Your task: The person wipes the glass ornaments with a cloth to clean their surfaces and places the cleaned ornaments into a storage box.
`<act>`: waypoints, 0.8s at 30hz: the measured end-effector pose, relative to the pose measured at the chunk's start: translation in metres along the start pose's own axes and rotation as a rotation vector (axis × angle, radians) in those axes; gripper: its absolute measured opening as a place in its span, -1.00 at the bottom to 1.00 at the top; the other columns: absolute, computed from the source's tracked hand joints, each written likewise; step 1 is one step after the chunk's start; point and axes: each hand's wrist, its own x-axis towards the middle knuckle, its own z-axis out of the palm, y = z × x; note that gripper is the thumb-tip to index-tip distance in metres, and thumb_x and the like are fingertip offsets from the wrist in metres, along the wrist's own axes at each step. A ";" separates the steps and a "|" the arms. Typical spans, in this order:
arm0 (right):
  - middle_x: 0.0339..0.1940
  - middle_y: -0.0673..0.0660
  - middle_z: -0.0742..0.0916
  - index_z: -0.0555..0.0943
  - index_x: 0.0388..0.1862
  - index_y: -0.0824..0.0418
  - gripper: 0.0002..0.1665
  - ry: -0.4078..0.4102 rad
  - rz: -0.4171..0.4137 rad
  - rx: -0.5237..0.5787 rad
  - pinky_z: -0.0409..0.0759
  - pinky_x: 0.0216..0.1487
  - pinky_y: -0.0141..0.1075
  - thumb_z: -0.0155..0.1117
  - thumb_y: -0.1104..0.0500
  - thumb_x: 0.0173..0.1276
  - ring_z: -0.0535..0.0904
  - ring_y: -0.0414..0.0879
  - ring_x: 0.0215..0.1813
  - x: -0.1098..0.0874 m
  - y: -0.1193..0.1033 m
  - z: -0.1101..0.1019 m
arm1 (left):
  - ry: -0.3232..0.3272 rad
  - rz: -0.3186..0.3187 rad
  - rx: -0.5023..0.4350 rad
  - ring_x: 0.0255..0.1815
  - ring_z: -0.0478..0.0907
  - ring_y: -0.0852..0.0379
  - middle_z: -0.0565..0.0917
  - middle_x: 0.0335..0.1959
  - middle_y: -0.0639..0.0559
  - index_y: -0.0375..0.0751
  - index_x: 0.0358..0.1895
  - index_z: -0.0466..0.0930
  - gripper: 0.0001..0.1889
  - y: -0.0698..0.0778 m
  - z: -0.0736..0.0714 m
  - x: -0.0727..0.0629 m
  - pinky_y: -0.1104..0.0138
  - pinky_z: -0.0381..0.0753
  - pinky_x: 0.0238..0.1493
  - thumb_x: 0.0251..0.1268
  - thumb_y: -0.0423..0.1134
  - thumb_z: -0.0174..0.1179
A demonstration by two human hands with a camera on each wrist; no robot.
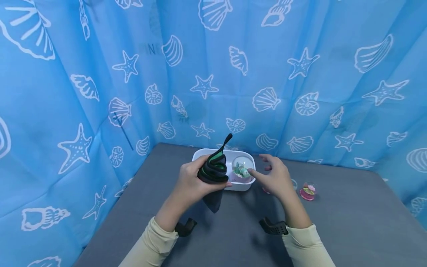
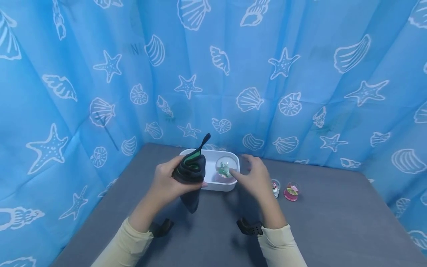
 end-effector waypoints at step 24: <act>-0.10 0.31 0.77 0.58 0.36 0.32 -0.26 0.015 0.001 -0.103 0.66 -0.25 -0.25 0.54 -0.09 0.38 0.71 0.07 -0.15 -0.037 0.047 -0.014 | 0.023 0.007 -0.042 0.01 0.77 0.18 0.82 0.00 0.02 -0.19 0.22 0.67 -0.26 0.009 -0.009 0.002 0.26 0.81 0.11 -0.11 -0.09 0.77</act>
